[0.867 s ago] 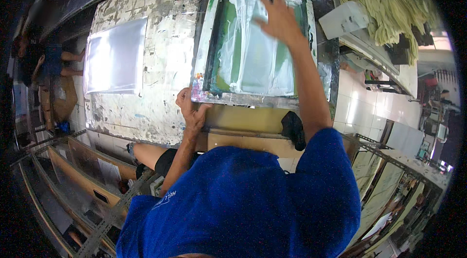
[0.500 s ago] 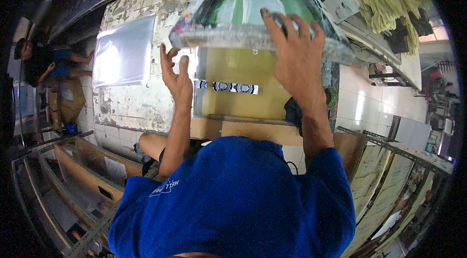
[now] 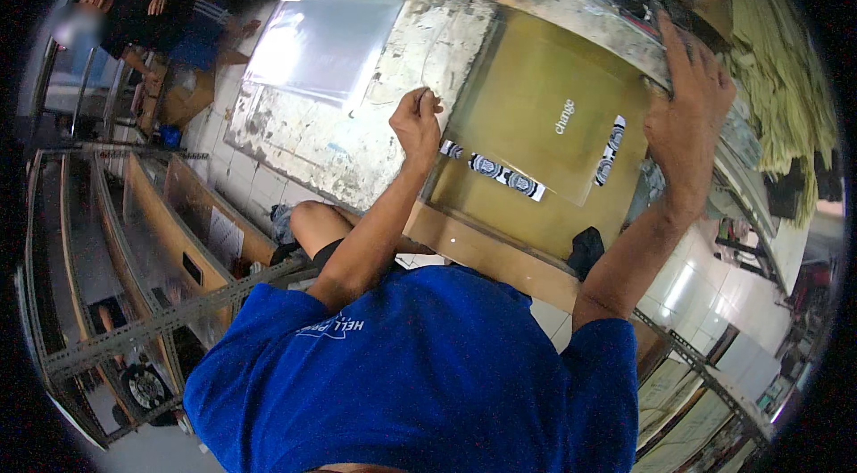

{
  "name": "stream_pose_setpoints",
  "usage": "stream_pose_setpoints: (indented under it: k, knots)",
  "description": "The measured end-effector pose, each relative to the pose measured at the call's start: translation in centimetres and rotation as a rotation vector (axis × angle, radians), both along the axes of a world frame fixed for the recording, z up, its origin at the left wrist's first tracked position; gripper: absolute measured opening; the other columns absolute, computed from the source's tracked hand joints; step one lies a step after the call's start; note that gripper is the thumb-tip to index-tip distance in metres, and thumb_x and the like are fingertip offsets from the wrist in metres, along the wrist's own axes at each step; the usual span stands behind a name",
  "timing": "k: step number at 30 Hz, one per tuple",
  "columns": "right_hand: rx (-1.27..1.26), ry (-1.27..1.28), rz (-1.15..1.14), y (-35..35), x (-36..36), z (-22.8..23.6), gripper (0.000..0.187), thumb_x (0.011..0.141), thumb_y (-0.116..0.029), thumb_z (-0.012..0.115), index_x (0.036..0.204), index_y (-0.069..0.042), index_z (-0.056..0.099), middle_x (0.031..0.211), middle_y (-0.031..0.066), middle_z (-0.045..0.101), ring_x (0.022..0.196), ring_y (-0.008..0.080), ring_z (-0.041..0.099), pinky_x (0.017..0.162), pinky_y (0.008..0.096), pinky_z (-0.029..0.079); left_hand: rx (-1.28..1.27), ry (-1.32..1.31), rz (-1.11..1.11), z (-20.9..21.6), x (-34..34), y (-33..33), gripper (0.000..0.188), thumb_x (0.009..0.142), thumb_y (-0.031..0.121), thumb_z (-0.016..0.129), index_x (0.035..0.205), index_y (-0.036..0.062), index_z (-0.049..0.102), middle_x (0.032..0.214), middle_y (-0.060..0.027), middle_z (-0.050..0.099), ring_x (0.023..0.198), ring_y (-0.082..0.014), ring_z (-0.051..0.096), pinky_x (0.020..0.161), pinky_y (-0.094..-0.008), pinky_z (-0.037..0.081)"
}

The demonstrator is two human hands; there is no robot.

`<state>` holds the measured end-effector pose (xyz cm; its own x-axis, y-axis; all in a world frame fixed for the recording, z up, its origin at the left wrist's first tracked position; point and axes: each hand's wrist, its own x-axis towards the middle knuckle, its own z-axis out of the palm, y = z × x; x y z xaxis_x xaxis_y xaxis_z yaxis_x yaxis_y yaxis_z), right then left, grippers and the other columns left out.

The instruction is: The person performs a screen printing process on silver sheets by aligning a sheet under a screen, applying green ink with a squeegee, and then placing the printed sheets into a plastic bag held by an assistant.

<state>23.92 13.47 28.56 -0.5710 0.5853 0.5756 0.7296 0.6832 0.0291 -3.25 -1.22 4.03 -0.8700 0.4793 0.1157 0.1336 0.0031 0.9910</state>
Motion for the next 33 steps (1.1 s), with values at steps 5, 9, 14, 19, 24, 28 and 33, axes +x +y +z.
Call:
stream_pose_setpoints:
  k: [5,9,14,19,24,28,33]
  knots:
    - [-0.025,0.022,0.039,0.3,0.0,0.3,0.076,0.075,-0.005,0.069,0.148,-0.018,0.05,0.131,0.0171,0.06,0.128,0.0324,0.052,0.108,0.0489,0.032,0.062,-0.069,-0.018,2.5,-4.6,-0.6,0.018,0.099,0.009,0.059,0.109,-0.004,0.065,0.087,-0.0109,0.07,0.068,-0.0176,0.071,0.054,-0.0251,0.048]
    - [0.026,0.048,0.049,0.0,-0.1,-0.4,0.077,0.074,-0.007,0.071,0.147,-0.018,0.05,0.129,0.0161,0.061,0.125,0.0324,0.053,0.107,0.0485,0.033,0.119,-0.078,0.05,2.0,-10.8,-2.4,0.01,0.097,0.007,0.062,0.102,-0.0006,0.066,0.083,-0.0079,0.069,0.059,-0.0117,0.06,0.054,-0.0247,0.049]
    - [-0.065,0.069,0.058,-0.5,0.1,-0.5,0.074,0.078,-0.005,0.071,0.148,-0.02,0.05,0.14,0.0145,0.058,0.132,0.0337,0.051,0.113,0.0516,0.03,0.164,-0.155,0.171,-0.4,-20.0,-5.1,0.008,0.096,0.009,0.066,0.098,0.0006,0.065,0.084,-0.0105,0.071,0.063,-0.0152,0.064,0.054,-0.0263,0.049]
    - [-0.084,0.13,0.113,-1.5,-0.9,0.2,0.075,0.07,-0.015,0.069,0.142,-0.009,0.052,0.124,0.0154,0.062,0.12,0.0346,0.052,0.098,0.0519,0.035,-0.049,0.081,0.3,-2.0,-30.8,-11.9,0.036,0.099,0.022,0.064,0.12,-0.0075,0.056,0.099,-0.0202,0.07,0.079,-0.0284,0.07,0.063,-0.0359,0.059]
    - [-0.069,0.052,-0.083,-3.9,-0.4,-2.5,0.058,0.07,-0.013,0.07,0.128,-0.009,0.063,0.112,0.0147,0.067,0.11,0.032,0.06,0.092,0.0457,0.042,-0.32,0.196,0.158,6.1,-16.7,-5.7,0.081,0.099,0.048,0.061,0.148,-0.0097,0.03,0.139,-0.0272,0.048,0.119,-0.0345,0.056,0.094,-0.0476,0.047]
    - [-0.062,0.12,-0.044,-6.3,0.6,-6.5,0.069,0.071,-0.005,0.07,0.138,-0.015,0.056,0.117,0.008,0.065,0.115,0.0233,0.056,0.091,0.0401,0.037,0.126,-0.614,-0.488,11.9,-1.7,-2.3,0.082,0.102,0.062,0.04,0.149,-0.0041,0.033,0.13,-0.0208,0.055,0.115,-0.0319,0.059,0.099,-0.0468,0.045]
    - [-0.55,0.673,0.192,-11.0,5.8,-9.3,0.052,0.071,-0.008,0.073,0.122,-0.006,0.067,0.12,0.0119,0.066,0.107,0.0328,0.061,0.092,0.0452,0.046,0.225,-0.91,-0.658,11.9,3.7,-3.1,0.071,0.101,0.06,0.043,0.139,-0.0002,0.044,0.125,-0.0141,0.06,0.11,-0.0297,0.06,0.103,-0.0515,0.046]
